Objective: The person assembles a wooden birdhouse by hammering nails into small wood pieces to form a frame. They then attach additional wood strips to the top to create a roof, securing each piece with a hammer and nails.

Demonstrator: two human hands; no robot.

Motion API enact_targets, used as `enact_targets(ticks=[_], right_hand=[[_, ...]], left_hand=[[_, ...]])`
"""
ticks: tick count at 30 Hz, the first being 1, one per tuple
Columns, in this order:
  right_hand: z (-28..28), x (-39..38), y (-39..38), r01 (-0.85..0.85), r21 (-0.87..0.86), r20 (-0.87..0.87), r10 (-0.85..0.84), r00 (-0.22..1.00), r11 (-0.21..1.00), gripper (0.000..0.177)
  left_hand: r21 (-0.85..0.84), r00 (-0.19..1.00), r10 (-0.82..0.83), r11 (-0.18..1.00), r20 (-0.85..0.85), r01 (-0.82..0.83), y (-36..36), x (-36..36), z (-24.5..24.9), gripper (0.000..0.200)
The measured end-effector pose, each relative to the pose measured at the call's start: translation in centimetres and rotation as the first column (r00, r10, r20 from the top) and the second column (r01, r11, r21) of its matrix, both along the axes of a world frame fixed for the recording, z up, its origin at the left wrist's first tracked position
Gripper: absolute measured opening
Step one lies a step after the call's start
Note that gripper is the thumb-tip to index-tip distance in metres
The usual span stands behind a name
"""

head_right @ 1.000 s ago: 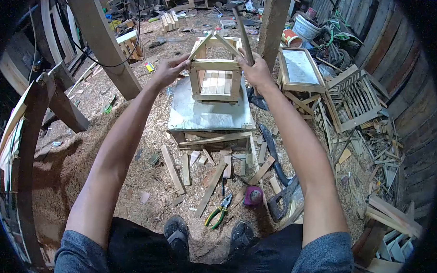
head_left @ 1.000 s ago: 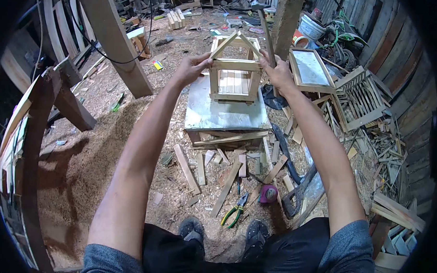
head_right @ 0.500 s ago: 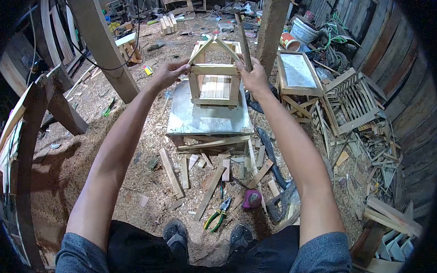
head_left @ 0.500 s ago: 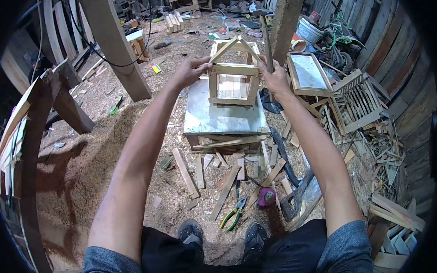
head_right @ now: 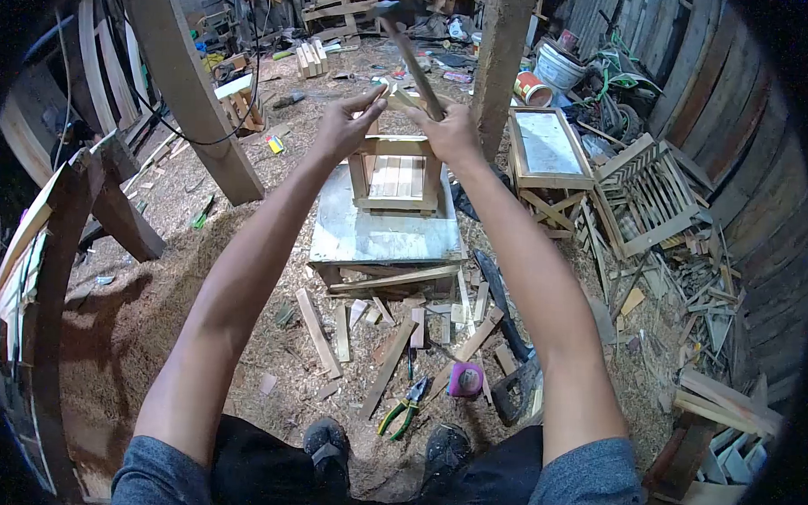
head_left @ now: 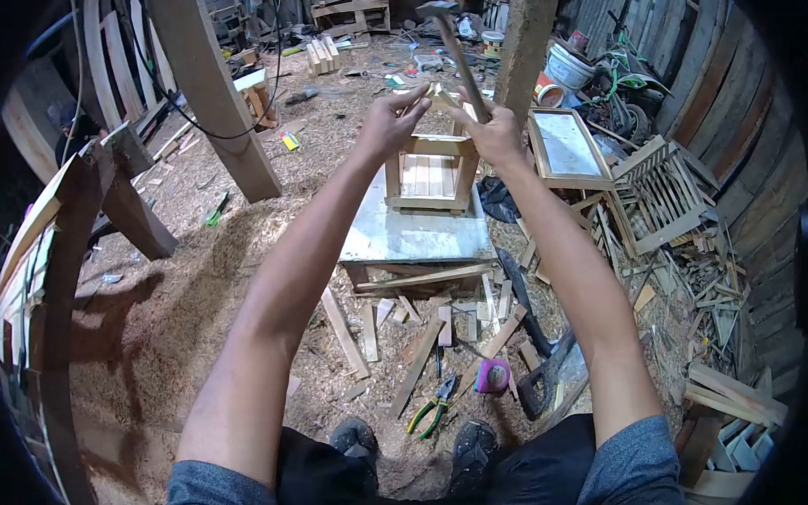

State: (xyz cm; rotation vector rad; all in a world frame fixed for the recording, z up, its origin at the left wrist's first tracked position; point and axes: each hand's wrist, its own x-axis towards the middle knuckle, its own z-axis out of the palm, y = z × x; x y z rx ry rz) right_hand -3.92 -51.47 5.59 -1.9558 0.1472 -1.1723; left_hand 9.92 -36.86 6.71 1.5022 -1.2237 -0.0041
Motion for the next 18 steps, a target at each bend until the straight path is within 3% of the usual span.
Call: enact_targets(ticks=[3, 7, 14, 18], right_hand=[[-0.2, 1.4, -0.6, 0.096, -0.007, -0.045, -0.097, 0.994, 0.995, 0.031], [0.0, 1.2, 0.2, -0.05, 0.069, 0.072, 0.045, 0.996, 0.996, 0.024], [0.3, 0.8, 0.3, 0.013, 0.02, -0.024, -0.013, 1.0, 1.0, 0.02], [0.2, 1.0, 0.5, -0.039, 0.09, 0.009, 0.038, 0.999, 0.995, 0.023]], left_hand=[[-0.044, 0.998, -0.011, 0.999, -0.067, 0.008, -0.4, -0.2, -0.1, 0.038], [-0.042, 1.0, 0.024, 0.999, -0.014, -0.025, -0.6, -0.1, -0.2, 0.036], [0.015, 0.997, -0.023, 1.0, -0.07, 0.024, -0.5, 0.2, -0.1, 0.038], [-0.012, 1.0, 0.009, 1.0, 0.008, -0.009, -0.5, 0.1, -0.1, 0.037]])
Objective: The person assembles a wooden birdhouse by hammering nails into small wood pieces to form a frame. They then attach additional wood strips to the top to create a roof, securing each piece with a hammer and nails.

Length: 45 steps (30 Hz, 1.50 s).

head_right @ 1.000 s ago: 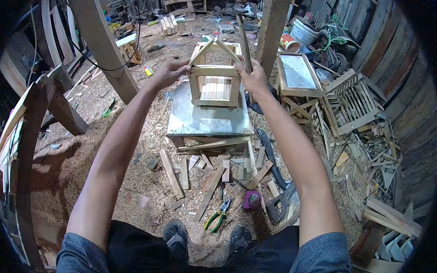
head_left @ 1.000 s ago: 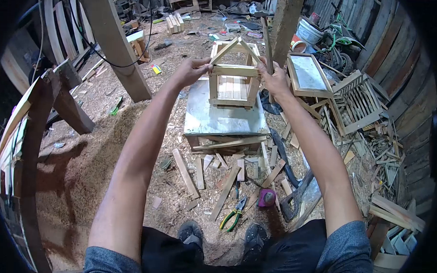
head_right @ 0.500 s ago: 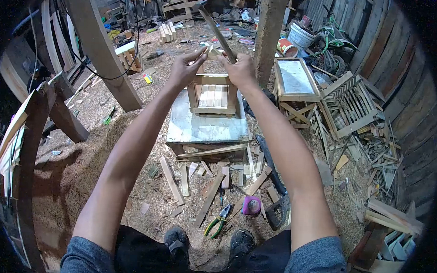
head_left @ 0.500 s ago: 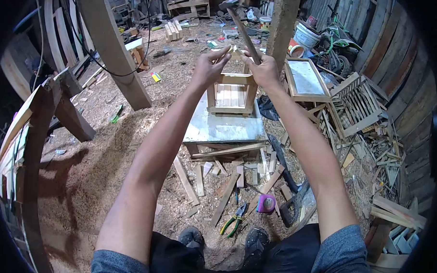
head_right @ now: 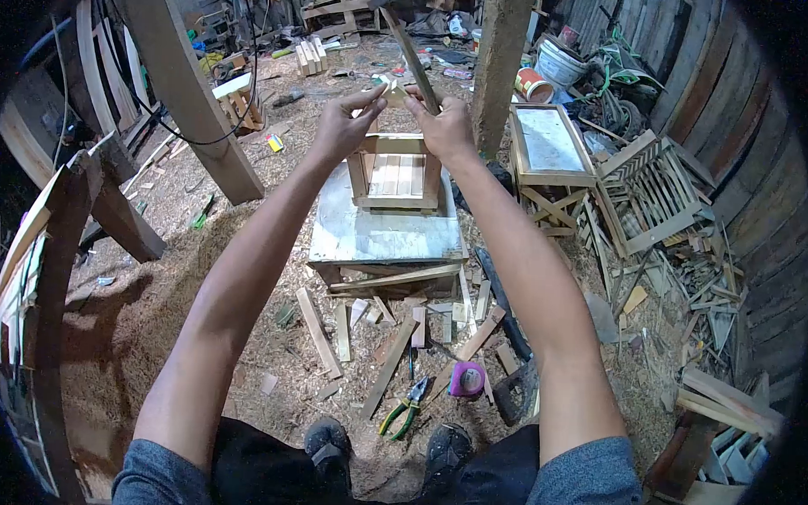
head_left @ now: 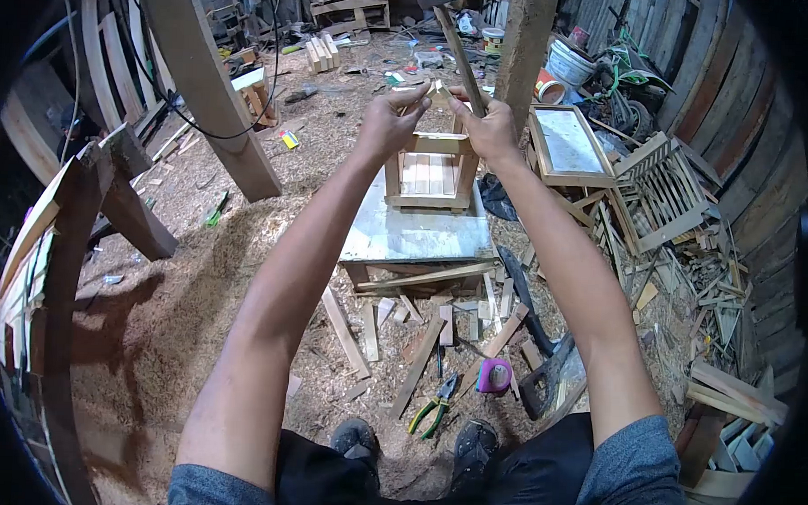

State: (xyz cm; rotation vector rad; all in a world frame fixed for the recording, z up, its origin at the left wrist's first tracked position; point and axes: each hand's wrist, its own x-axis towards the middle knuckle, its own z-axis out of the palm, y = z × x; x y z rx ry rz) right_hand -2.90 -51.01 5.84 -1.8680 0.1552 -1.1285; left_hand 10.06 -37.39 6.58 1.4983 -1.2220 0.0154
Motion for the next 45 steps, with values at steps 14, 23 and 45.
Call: enact_targets(ticks=[14, 23, 45], right_hand=[[-1.4, -1.6, -0.3, 0.153, -0.325, -0.086, -0.191, 0.978, 0.933, 0.034], [-1.0, -3.3, 1.5, 0.178, -0.329, -0.172, -0.244, 0.954, 0.928, 0.073], [-1.4, -3.5, 0.2, 0.012, 0.091, -0.16, 0.003, 0.987, 0.996, 0.055]], left_hand=[[-0.097, 0.963, 0.097, 0.993, 0.25, -0.074, 0.5, 0.4, -0.3, 0.03], [0.096, 0.995, -0.076, 0.992, -0.06, 0.082, 3.3, 1.5, 0.7, 0.049], [0.112, 0.993, -0.057, 0.991, -0.107, 0.069, 3.5, 1.4, 0.0, 0.049]])
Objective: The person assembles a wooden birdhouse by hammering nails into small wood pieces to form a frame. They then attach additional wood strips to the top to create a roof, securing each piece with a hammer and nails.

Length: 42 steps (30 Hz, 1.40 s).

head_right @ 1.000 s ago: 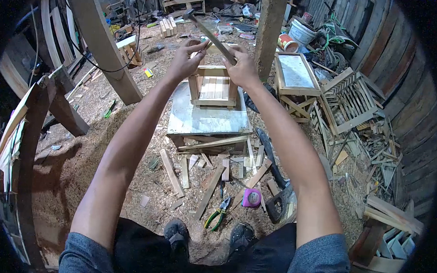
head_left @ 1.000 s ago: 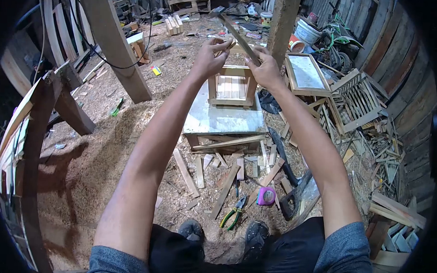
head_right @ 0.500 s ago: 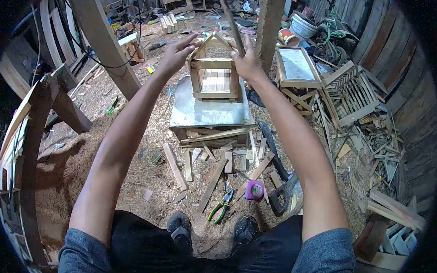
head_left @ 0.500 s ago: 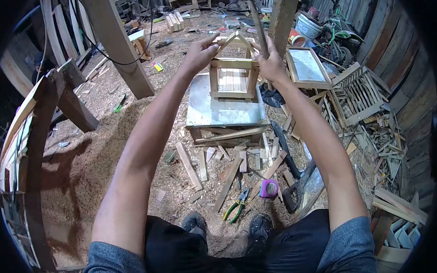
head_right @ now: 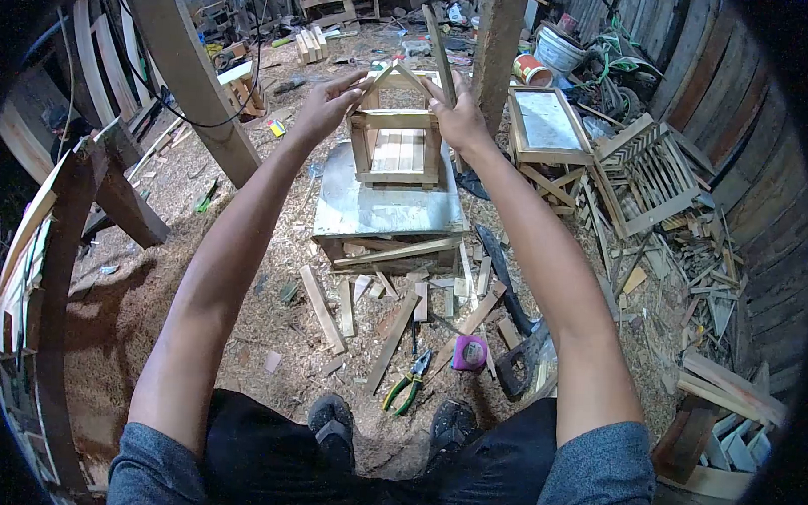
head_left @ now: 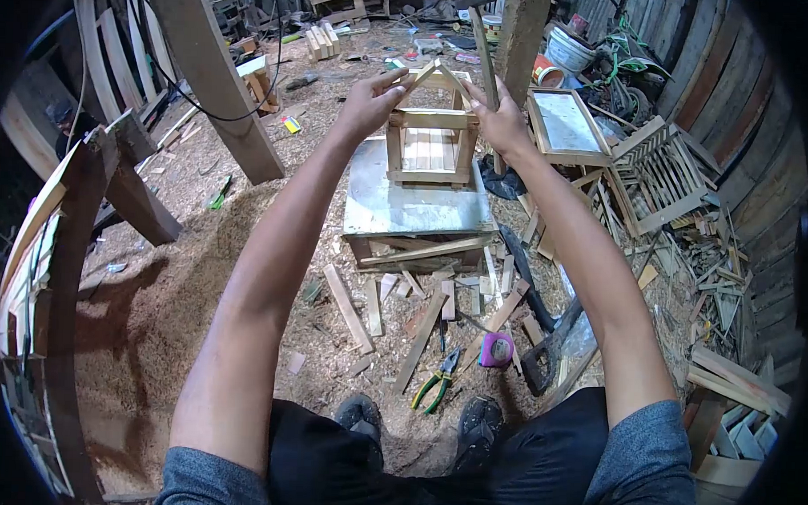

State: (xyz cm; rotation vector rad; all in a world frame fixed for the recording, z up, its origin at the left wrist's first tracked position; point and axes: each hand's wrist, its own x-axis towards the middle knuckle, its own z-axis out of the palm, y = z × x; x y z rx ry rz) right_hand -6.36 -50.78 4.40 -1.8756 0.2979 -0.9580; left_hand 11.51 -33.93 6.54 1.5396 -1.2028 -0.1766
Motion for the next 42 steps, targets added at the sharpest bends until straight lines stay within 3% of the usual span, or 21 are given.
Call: enact_targets(ticks=[4, 7, 9, 10, 12, 16, 18, 19, 21, 24, 26, 27, 30, 34, 36, 38, 40, 42], right_hand=[[0.3, 0.1, -0.1, 0.037, -0.098, -0.018, -0.039, 0.999, 0.995, 0.055], [0.6, 0.5, -1.0, 0.038, -0.102, 0.025, -0.035, 0.999, 0.994, 0.055], [1.3, 0.8, -1.4, 0.089, -0.082, 0.082, -0.083, 0.993, 0.993, 0.051], [1.6, 0.6, -0.9, 0.09, -0.081, 0.083, -0.084, 0.993, 0.993, 0.051], [2.0, -0.1, 0.0, 0.079, 0.069, 0.089, -0.085, 0.992, 0.995, 0.047], [1.0, -0.8, 0.5, 0.172, 0.061, 0.071, -0.176, 0.982, 0.983, 0.039], [-0.2, -0.8, -0.4, 0.281, -0.009, 0.055, -0.28, 0.958, 0.96, 0.025], [-1.3, -0.5, -1.5, 0.28, -0.009, 0.054, -0.279, 0.959, 0.96, 0.025], [-2.1, 0.0, -2.9, 0.347, -0.151, -0.02, -0.354, 0.935, 0.926, 0.026], [-2.8, -0.8, -2.3, 0.354, -0.187, -0.012, -0.363, 0.932, 0.916, 0.027], [-2.6, -1.3, -0.7, 0.355, -0.137, -0.097, -0.369, 0.925, 0.925, 0.029], [-2.5, -1.3, -0.2, 0.359, -0.086, -0.183, -0.369, 0.911, 0.929, 0.031], [-6.6, 1.4, -3.7, 0.348, 0.058, -0.212, -0.329, 0.92, 0.936, 0.033], [-5.2, -0.3, -2.8, 0.255, 0.21, -0.07, -0.246, 0.967, 0.944, 0.035], [-3.7, -1.3, -1.8, 0.259, 0.178, -0.173, -0.229, 0.958, 0.949, 0.038], [-5.5, -0.5, -3.7, 0.233, 0.126, -0.142, -0.215, 0.966, 0.964, 0.036], [-6.4, -0.2, -4.4, 0.216, 0.183, -0.095, -0.202, 0.975, 0.959, 0.034], [-6.0, -0.5, -3.7, 0.214, 0.221, -0.141, -0.186, 0.972, 0.951, 0.034]], left_hand=[[0.039, 1.0, -0.018, 0.999, -0.012, 0.019, 0.7, -0.6, 0.8, 0.05], [-0.065, 0.997, -0.049, 0.997, -0.065, 0.045, 0.7, -0.2, 1.2, 0.053], [-0.272, 0.987, -0.064, 0.962, -0.148, 0.022, 0.5, 0.1, 1.1, 0.055], [-0.271, 0.987, -0.065, 0.962, -0.147, 0.023, 0.5, 0.2, 1.0, 0.055], [-0.253, 0.988, -0.004, 0.967, -0.152, -0.035, 0.4, 0.7, 0.6, 0.053], [-0.158, 0.996, 0.066, 0.984, -0.067, -0.076, 0.4, 0.0, -0.2, 0.051], [-0.006, 0.995, 0.096, 0.995, 0.03, -0.096, 1.2, -1.4, -0.2, 0.05], [-0.004, 0.988, 0.08, 0.997, 0.134, -0.08, 0.5, -0.3, -1.0, 0.05], [0.004, 0.976, 0.14, 0.99, 0.165, -0.142, 0.0, 0.2, -2.7, 0.05], [0.06, 0.948, 0.253, 0.961, 0.195, -0.269, -0.5, 0.4, -3.8, 0.049], [0.116, 0.977, 0.211, 0.971, -0.011, -0.208, -1.0, 0.1, -5.5, 0.047], [-0.038, 0.976, 0.216, 0.976, 0.021, -0.215, -1.3, -0.5, -6.5, 0.046], [-0.039, 0.969, 0.248, 0.968, -0.007, -0.248, -1.1, -0.7, -6.7, 0.046], [-0.079, 0.984, 0.09, 0.992, -0.154, -0.103, -0.4, 0.3, -6.5, 0.054], [0.173, 0.978, 0.193, 0.969, -0.082, -0.177, -1.2, 4.1, -7.6, 0.066], [0.136, 0.97, 0.201, 0.974, -0.14, -0.182, -1.4, 4.8, -7.7, 0.076], [0.246, 0.9, 0.19, 0.964, -0.393, -0.096, -0.2, 2.3, -5.3, 0.078], [0.29, 0.859, 0.214, 0.954, -0.465, -0.081, -0.8, 2.0, -5.9, 0.083]])
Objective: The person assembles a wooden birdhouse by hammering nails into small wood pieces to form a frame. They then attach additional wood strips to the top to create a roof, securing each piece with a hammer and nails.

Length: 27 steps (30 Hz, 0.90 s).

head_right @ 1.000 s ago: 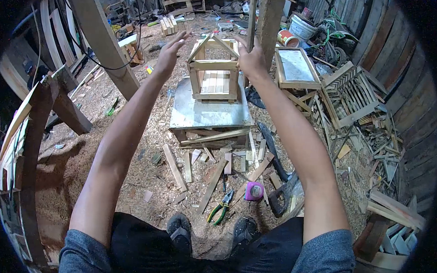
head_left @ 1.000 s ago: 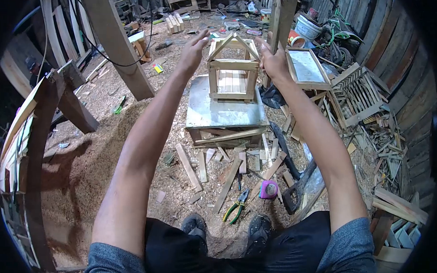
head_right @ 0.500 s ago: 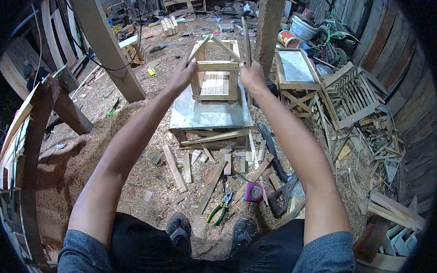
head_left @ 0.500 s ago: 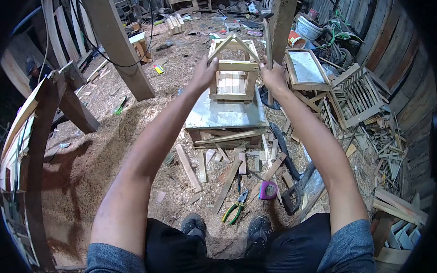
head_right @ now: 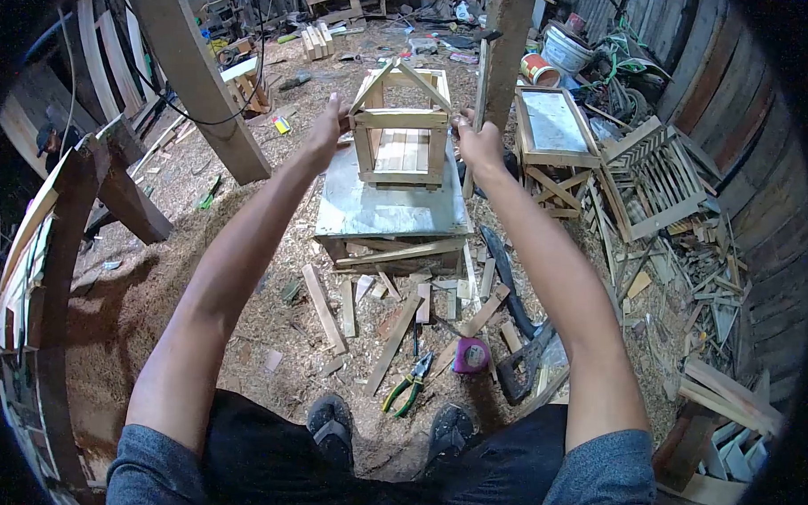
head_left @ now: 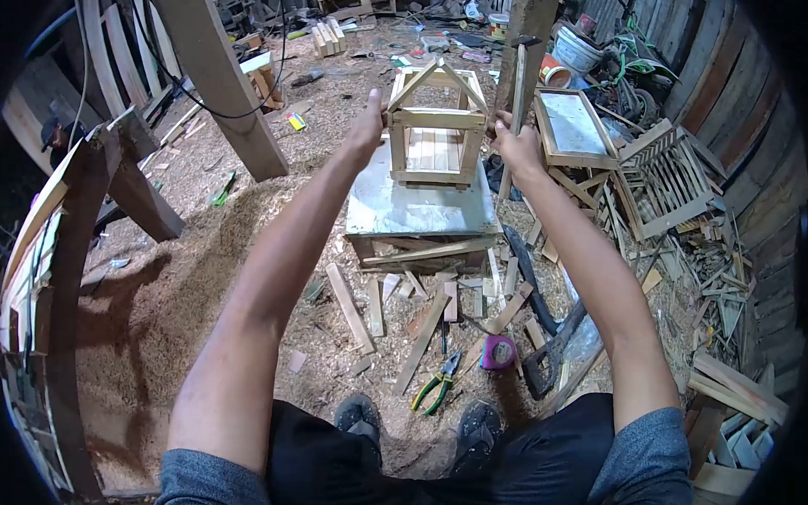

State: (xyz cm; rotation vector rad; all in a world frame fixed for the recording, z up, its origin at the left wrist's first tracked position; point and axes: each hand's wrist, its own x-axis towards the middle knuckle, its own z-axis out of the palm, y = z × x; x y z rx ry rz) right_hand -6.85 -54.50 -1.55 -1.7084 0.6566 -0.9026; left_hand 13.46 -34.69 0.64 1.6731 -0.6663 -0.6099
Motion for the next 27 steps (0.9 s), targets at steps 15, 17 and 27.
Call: enact_targets(ticks=[15, 17, 27], right_hand=[[-4.2, 0.8, 6.8, 0.079, 0.353, 0.332, -0.203, 0.921, 0.932, 0.029], [-4.5, 0.0, 6.9, 0.021, 0.406, 0.37, -0.185, 0.91, 0.914, 0.027], [-2.6, -2.6, 9.5, 0.146, 0.544, 0.139, -0.26, 0.955, 0.826, 0.036]], left_hand=[[-0.53, 0.91, 0.377, 0.815, 0.175, -0.235, -2.7, -7.5, -6.8, 0.061], [-0.532, 0.936, 0.351, 0.797, 0.023, -0.286, -2.5, -8.2, -7.0, 0.061], [-0.154, 0.953, 0.301, 0.944, 0.037, -0.293, 4.0, -10.3, -4.9, 0.053]])
